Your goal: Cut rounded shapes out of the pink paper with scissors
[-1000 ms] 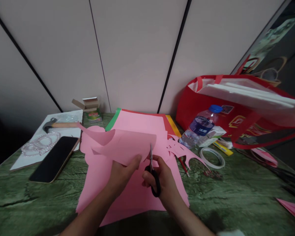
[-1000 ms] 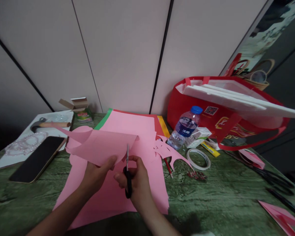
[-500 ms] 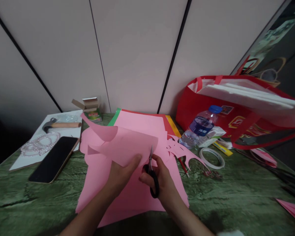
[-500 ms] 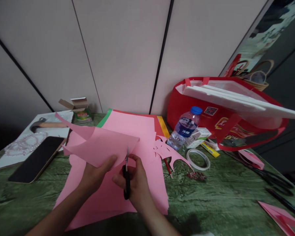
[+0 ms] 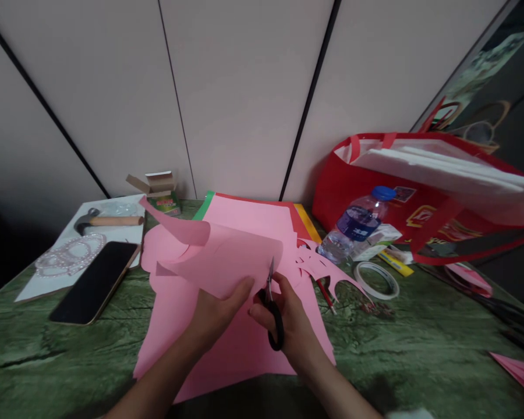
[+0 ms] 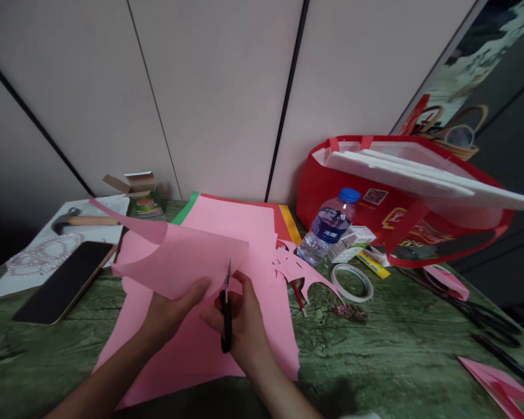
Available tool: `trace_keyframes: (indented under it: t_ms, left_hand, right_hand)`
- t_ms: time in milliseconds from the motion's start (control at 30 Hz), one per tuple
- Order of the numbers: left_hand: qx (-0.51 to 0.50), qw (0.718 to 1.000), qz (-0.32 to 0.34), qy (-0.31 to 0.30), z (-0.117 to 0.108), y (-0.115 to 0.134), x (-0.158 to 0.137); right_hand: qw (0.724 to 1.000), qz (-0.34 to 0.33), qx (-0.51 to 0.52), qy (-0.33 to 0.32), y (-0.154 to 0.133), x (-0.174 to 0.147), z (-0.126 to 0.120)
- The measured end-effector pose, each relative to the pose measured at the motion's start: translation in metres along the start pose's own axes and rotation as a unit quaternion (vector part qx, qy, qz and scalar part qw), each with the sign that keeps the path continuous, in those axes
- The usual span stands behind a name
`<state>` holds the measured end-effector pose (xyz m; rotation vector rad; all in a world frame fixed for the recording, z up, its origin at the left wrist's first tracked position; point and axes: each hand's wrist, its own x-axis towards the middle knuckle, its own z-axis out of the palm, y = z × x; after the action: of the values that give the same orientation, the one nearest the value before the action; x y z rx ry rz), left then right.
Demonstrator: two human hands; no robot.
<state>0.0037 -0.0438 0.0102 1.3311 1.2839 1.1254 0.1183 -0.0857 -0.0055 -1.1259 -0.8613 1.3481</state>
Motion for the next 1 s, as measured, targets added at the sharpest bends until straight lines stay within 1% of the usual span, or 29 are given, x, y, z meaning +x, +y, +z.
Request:
trace_keyframes:
  t_ms: [100, 200, 367, 500, 733, 900, 1000]
  left_hand:
    - [0.007, 1.0, 0.001, 0.008, -0.001, -0.003, 0.001]
    - [0.003, 1.0, 0.003, 0.001, -0.001, -0.004, 0.001]
    - [-0.02, 1.0, -0.007, -0.013, -0.001, 0.002, 0.0]
    - [-0.018, 0.999, -0.008, -0.031, -0.002, 0.008, 0.0]
    - [-0.018, 1.0, 0.006, -0.02, -0.003, 0.004, 0.001]
    - [-0.019, 0.999, -0.012, -0.034, -0.005, 0.005, 0.002]
    - [-0.023, 0.999, 0.004, -0.025, -0.004, 0.004, 0.003]
  right_hand:
    - [1.0, -0.008, 0.004, -0.006, 0.002, 0.0, -0.001]
    - [1.0, -0.011, 0.007, -0.011, 0.004, 0.001, -0.002]
    - [1.0, -0.018, -0.002, -0.014, 0.005, 0.001, -0.003]
    - [1.0, -0.011, -0.02, -0.004, 0.005, 0.0, -0.004]
    - [0.999, -0.01, -0.035, 0.008, 0.007, 0.001, -0.004]
    - [0.998, -0.006, -0.056, 0.019, 0.007, 0.001, -0.004]
    - [0.997, -0.005, -0.069, 0.023, 0.005, 0.001, -0.004]
